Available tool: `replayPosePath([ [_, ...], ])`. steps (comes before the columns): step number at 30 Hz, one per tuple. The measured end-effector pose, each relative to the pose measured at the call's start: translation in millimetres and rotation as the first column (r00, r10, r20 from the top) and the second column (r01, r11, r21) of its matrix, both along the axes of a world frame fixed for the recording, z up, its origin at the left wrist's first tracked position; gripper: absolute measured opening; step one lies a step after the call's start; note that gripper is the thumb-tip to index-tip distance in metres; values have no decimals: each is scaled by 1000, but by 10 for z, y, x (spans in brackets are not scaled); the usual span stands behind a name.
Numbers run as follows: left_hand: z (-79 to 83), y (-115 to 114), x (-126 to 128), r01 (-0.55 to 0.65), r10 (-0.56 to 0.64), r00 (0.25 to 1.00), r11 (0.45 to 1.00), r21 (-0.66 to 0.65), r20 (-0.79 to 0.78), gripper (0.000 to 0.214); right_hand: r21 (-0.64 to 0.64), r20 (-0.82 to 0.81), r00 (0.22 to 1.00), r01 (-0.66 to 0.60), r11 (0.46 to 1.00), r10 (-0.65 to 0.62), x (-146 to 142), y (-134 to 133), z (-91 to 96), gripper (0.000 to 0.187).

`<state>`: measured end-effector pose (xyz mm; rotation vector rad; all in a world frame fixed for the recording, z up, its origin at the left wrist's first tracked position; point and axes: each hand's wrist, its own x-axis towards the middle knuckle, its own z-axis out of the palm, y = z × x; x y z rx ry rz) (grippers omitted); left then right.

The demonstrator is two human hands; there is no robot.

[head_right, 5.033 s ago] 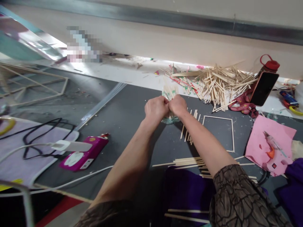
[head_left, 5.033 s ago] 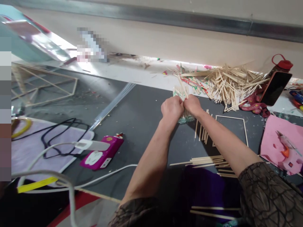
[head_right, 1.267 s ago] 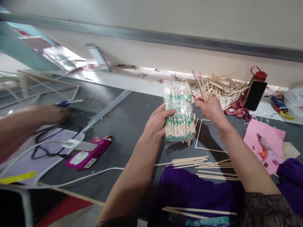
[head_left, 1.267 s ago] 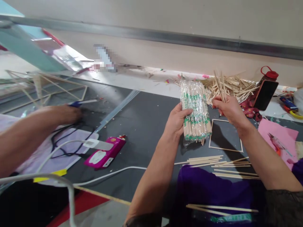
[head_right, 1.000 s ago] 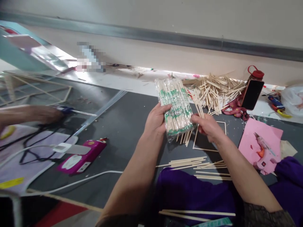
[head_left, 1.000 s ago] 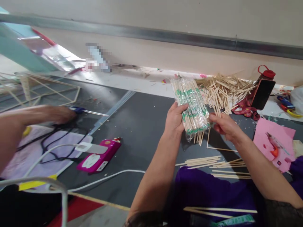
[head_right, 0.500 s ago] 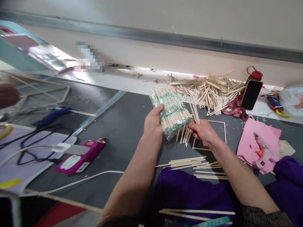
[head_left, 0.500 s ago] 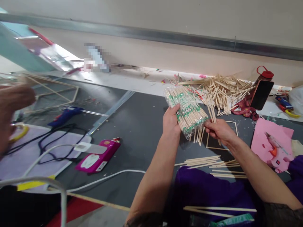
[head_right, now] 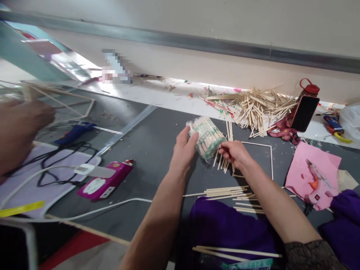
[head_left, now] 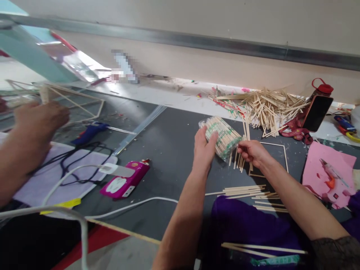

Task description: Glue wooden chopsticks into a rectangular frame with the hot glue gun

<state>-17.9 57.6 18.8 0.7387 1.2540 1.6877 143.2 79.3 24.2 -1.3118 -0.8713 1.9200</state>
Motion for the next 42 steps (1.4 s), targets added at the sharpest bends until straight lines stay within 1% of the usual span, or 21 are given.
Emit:
replayPosePath([
  [1,38,-138,24,-47,50,969,999,19,-242,23,-4,-18,1000,1,1000,-1,-11,4,0,13],
  [2,70,-273,59,-38,50,893,999,36,-446,24,-8,-37,999,0,1000,0,-19,5,2,12],
  [3,93,-395,103,-13,34,806,999,40,-591,22,-12,-56,998,-2,1000,1,-26,3,6,12],
  [4,104,-498,152,-10,33,732,999,37,-680,17,-14,-74,997,-4,1000,3,-31,-2,12,11],
  [5,102,-578,202,-21,29,689,1000,21,-724,10,-16,-89,996,-8,1000,6,-35,-8,19,10],
  [6,91,-635,249,-21,0,681,1000,-19,-732,8,-18,-103,995,-12,1000,10,-40,-16,28,9],
  [8,55,-687,321,21,-118,722,989,-148,-682,10,-21,-122,992,-23,1000,20,-50,-37,46,8],
  [9,39,-689,344,82,-210,756,970,-229,-620,8,-23,-128,991,-30,999,27,-54,-49,55,8],
  [10,29,-683,360,162,-308,790,939,-304,-530,6,-23,-133,990,-40,999,37,-58,-61,63,9],
  [11,25,-673,372,247,-389,821,902,-354,-419,13,-21,-137,990,-49,999,46,-62,-73,71,10],
  [12,28,-661,383,318,-434,851,874,-367,-296,23,-16,-139,989,-57,998,54,-67,-86,78,11],
  [13,34,-652,395,361,-438,882,865,-348,-174,31,-8,-138,988,-64,998,62,-72,-100,85,12],
  [14,40,-644,410,364,-399,915,881,-303,-62,37,1,-134,988,-72,997,71,-78,-114,92,14],
  [16,46,-635,451,280,-259,957,943,-179,133,35,31,-112,989,-94,995,97,-98,-144,111,18],
  [18,31,-628,497,170,-137,944,982,-85,301,29,77,-73,989,-120,990,125,-126,-175,134,21],
  [21,-14,-607,537,73,-48,884,997,-34,465,29,145,-17,990,-133,980,137,-177,-217,163,19],
  [24,-54,-578,524,32,-18,873,999,-21,488,31,150,0,991,-132,980,134,-212,-243,154,19],
  [31,-115,-566,463,7,6,962,999,-47,273,29,105,-150,985,-74,992,90,-155,-266,23,24],
  [34,-145,-573,469,31,-15,975,997,-65,223,30,121,-136,983,-103,987,120,-124,-286,-30,24],
  [39,-162,-577,461,94,-73,958,993,-65,276,36,116,-144,980,-119,986,136,-135,-322,-64,23],
  [42,-135,-590,444,96,-76,954,994,-53,292,36,110,-108,987,-111,988,123,-118,-325,-49,26],
])
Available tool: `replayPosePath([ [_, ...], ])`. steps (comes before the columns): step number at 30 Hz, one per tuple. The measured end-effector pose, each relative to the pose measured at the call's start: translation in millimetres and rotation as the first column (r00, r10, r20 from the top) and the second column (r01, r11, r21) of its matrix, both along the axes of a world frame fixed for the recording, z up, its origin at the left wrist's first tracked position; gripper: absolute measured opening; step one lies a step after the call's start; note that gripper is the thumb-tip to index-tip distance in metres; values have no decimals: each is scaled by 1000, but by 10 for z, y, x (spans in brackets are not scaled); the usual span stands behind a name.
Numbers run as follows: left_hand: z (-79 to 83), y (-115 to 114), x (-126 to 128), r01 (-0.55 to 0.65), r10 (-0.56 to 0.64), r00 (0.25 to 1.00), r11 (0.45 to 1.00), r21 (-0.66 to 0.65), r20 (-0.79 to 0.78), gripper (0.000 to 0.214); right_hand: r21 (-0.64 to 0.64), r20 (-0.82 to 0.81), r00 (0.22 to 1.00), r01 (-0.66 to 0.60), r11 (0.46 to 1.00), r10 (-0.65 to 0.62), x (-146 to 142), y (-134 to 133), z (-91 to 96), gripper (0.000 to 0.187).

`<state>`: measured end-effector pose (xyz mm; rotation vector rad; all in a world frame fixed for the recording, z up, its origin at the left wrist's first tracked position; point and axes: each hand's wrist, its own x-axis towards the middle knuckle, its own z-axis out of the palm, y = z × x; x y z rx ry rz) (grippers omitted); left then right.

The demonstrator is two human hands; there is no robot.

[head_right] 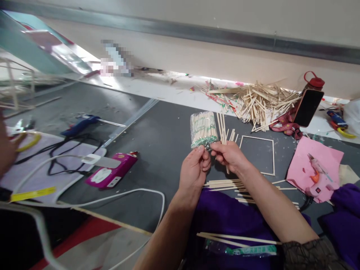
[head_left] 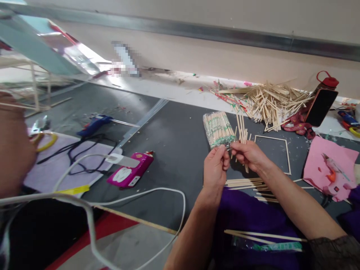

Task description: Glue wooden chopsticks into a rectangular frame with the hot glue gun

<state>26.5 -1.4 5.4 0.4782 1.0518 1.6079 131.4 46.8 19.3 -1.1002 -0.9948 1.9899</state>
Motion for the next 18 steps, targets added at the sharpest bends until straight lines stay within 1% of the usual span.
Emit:
replayPosePath([
  [3,26,-16,-15,-40,41,997,999,15,-60,36,6,76,997,-28,1000,28,42,6,24,28],
  [5,30,-21,-21,-62,64,993,998,25,-103,36,52,132,991,-38,998,31,57,13,37,26],
  [7,26,-21,-23,-73,76,991,997,30,-109,36,123,196,980,-16,992,-8,48,28,45,23],
  [10,20,-17,-20,-52,53,997,998,19,-59,39,223,322,942,24,975,-97,11,72,48,17],
  [12,18,-15,-19,-35,35,999,999,8,-33,41,344,452,882,-31,938,-136,-3,107,53,15],
  [14,14,-15,-21,-41,41,998,999,0,-37,43,483,567,803,-142,864,-185,7,132,68,15],
  [15,11,-14,-24,-54,54,997,999,-5,-46,42,528,606,770,-200,825,-202,19,136,79,17],
  [16,6,-13,-27,-73,72,996,997,-13,-56,41,548,633,747,-246,800,-204,33,134,90,18],
  [17,1,-10,-29,-96,95,993,995,-20,-64,39,543,650,736,-275,793,-190,48,128,100,20],
  [18,-5,-6,-31,-124,122,990,992,-28,-69,37,525,659,734,-292,799,-165,61,118,107,22],
])
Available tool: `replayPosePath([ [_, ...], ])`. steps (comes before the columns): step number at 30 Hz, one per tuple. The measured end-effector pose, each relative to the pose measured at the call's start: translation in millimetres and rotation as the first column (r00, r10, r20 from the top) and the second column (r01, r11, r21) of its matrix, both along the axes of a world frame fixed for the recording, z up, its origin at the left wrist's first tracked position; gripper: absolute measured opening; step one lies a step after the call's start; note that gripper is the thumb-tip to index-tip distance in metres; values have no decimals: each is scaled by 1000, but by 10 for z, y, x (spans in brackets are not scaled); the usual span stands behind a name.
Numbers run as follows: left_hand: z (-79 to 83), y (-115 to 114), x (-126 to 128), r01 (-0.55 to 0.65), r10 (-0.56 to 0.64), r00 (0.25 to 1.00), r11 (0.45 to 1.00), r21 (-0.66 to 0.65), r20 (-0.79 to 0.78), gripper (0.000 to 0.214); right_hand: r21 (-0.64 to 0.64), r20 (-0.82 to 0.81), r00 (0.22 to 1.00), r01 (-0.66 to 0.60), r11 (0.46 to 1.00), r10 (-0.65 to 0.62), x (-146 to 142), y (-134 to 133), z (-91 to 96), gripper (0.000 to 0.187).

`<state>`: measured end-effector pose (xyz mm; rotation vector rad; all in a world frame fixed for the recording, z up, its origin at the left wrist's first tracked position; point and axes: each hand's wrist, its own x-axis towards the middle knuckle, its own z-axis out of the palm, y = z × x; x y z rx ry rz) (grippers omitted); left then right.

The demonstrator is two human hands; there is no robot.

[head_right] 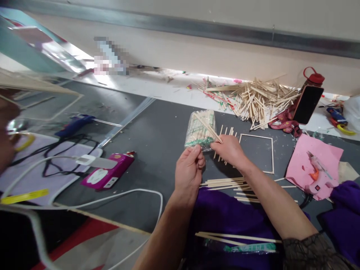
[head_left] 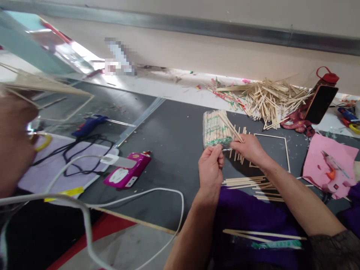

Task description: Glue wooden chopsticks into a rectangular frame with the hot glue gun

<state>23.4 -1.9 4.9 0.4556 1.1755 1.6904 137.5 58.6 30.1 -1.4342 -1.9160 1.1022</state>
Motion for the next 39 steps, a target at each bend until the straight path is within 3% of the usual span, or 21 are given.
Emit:
replayPosePath([
  [5,-14,35,-8,-80,82,994,996,-31,68,33,-144,-35,999,11,989,-17,37,-22,-42,27],
  [12,-1,39,-94,16,-14,1000,997,-82,17,30,-289,-263,940,137,947,-216,192,30,-149,27],
  [14,4,35,-99,30,-29,1000,995,-98,7,30,-219,-262,936,180,959,-235,232,3,-137,25],
  [16,9,31,-83,64,-65,998,990,-123,-7,29,-51,-241,952,183,982,-190,234,-41,-105,22],
  [18,13,28,-55,93,-99,995,985,-146,-33,29,94,-218,971,118,989,-95,194,-80,-62,16],
  [20,8,27,-27,103,-114,992,983,-154,-63,28,161,-160,987,42,986,-16,132,-93,-22,13],
  [25,-42,36,11,94,-113,983,986,-135,-142,25,146,76,997,-3,989,-8,19,-21,-15,18],
  [31,-72,50,31,96,-117,979,987,-127,-169,23,80,-84,996,-29,996,36,9,-6,-87,13],
  [34,-77,55,4,57,-76,983,992,-117,-165,17,28,-48,998,50,998,-49,68,54,-79,17],
  [37,-72,63,-35,-36,18,987,993,-110,-158,13,73,-14,982,190,979,-190,169,161,-29,15],
  [39,-71,66,-39,-43,25,988,993,-113,-155,13,100,-37,984,178,979,-175,208,199,17,14],
])
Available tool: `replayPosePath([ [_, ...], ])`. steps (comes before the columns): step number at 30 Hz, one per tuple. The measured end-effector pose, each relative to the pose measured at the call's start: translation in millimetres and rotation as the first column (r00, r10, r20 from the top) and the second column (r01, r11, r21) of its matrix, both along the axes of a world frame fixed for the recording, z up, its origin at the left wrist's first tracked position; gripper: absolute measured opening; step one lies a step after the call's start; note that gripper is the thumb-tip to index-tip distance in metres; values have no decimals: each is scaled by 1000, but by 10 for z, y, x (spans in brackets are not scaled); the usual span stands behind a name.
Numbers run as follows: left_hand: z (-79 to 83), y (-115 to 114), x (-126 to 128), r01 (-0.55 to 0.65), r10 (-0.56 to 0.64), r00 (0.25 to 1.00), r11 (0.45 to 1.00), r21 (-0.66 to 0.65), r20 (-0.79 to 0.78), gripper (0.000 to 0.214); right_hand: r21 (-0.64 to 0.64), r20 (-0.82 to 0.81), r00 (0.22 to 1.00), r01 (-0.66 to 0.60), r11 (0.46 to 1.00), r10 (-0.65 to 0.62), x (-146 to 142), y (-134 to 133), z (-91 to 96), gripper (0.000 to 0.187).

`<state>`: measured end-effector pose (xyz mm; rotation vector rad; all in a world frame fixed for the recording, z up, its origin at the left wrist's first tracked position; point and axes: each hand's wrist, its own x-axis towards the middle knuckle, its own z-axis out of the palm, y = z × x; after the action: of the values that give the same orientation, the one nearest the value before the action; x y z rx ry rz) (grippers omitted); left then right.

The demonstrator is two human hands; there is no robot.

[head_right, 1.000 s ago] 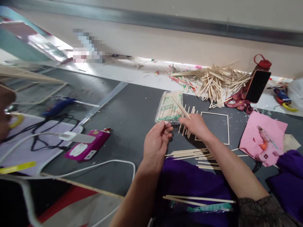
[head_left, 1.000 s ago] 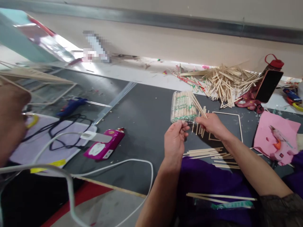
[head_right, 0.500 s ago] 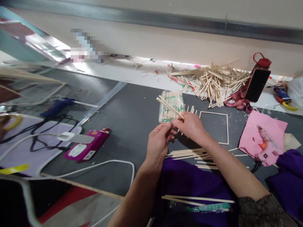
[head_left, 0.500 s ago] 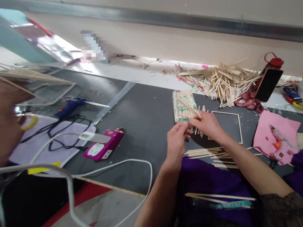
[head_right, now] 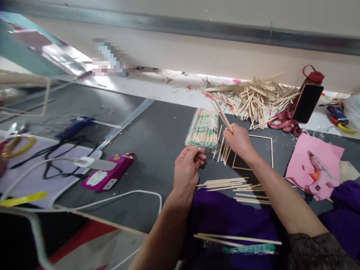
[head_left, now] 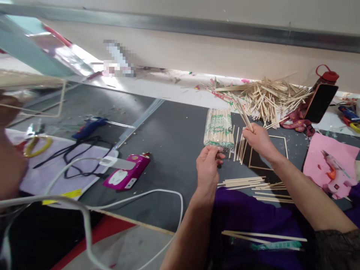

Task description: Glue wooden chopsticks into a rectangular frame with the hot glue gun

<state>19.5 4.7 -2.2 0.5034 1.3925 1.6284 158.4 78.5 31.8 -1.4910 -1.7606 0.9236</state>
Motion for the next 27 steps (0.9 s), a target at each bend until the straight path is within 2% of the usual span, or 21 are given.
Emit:
replayPosePath([
  [2,-12,-2,25,50,-50,999,999,-6,-14,15,0,-8,995,-96,995,96,-18,-13,41,16],
  [5,-58,-16,80,118,-117,988,993,6,-100,17,-37,99,964,-243,969,246,-130,-80,60,19],
  [7,-87,-28,102,130,-125,977,991,16,-171,18,-60,152,945,-285,957,291,-205,-106,39,18],
  [9,-97,-35,106,123,-118,972,992,15,-204,19,-73,137,947,-284,956,292,-248,-103,8,15],
  [11,-85,-36,95,128,-127,981,992,2,-150,22,-85,103,956,-268,960,276,-259,-85,-20,14],
  [13,-59,-27,75,161,-161,987,987,-12,-19,29,-85,80,959,-265,961,272,-259,-72,-34,13],
  [16,-30,0,40,220,-210,959,975,-33,190,39,-83,35,949,-309,948,312,-272,-74,-32,11],
  [18,-25,23,22,212,-195,941,977,-35,276,40,-88,-8,934,-355,931,356,-294,-81,-25,11],
  [21,-27,47,10,147,-136,933,989,-7,332,36,-95,-58,916,-400,912,396,-334,-80,-12,11],
  [25,-24,38,4,47,-58,948,998,40,314,30,-109,-61,913,-407,907,403,-388,-64,11,10],
  [27,-28,22,-2,94,-95,948,995,17,305,34,-99,-52,926,-378,921,374,-408,-57,26,10],
])
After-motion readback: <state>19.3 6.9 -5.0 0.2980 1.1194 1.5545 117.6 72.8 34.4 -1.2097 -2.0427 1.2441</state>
